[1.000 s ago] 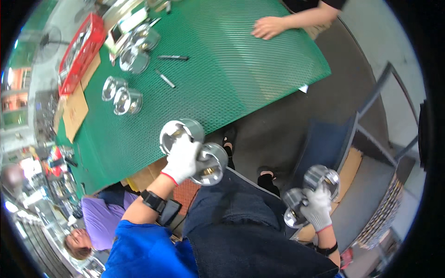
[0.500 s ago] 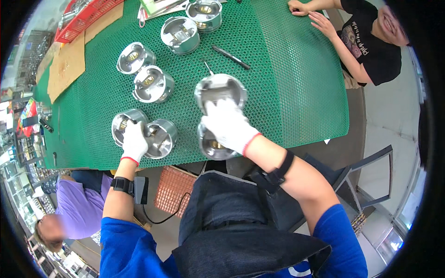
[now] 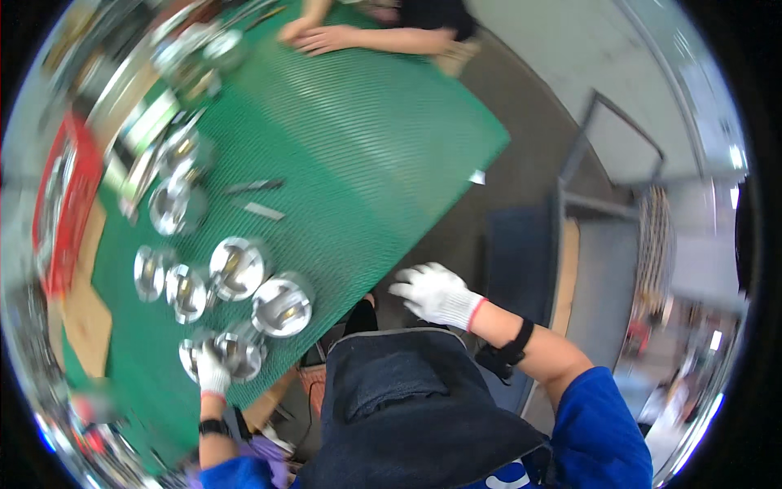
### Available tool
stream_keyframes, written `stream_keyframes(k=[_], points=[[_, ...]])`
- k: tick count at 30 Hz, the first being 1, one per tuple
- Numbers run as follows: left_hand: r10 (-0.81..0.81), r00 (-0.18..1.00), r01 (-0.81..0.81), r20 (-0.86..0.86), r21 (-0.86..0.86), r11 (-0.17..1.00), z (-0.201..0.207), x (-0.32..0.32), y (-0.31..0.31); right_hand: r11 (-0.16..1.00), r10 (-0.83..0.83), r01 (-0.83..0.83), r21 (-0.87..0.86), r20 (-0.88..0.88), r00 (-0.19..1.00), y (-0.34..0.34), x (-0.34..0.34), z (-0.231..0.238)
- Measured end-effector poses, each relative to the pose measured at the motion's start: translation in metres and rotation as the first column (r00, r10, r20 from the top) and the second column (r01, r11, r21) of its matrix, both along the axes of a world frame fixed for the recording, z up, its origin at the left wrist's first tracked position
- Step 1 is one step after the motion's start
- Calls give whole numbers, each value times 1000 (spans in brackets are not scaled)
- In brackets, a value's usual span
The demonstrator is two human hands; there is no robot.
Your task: Manually assemble and inspect metal engine pistons at a factory workbench.
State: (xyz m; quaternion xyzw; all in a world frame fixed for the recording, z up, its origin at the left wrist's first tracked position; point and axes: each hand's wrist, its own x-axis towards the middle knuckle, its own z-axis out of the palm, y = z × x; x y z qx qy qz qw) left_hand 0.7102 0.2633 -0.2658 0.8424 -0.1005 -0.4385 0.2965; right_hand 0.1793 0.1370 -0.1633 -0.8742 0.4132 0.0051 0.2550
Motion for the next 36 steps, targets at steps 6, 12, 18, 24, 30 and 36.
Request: stream_keyframes(k=[6, 12, 18, 24, 30, 36], points=[[-608, 228, 834, 761, 169, 525, 131, -119, -53, 746, -486, 640, 185, -507, 712, 240, -162, 35], [-834, -138, 973, 534, -83, -213, 107, -337, -80, 241, -634, 878, 415, -617, 466, 446, -178, 37], [-504, -660, 611, 557, 8, -792, 127, -538, -6, -96, -716, 901, 423, -658, 232, 589, -161, 31], [-176, -773, 287, 610, 88, -954, 126, -675, 55, -200, -755, 845, 496, -627, 190, 661, -192, 21], [379, -892, -342, 246, 179, -922, 131, -818, 101, -320, -791, 890, 325, -609, -62, 665, -245, 17], [574, -692, -473, 438, 326, -818, 74, -989, 161, -416, -754, 821, 392, -653, -71, 659, -290, 7]])
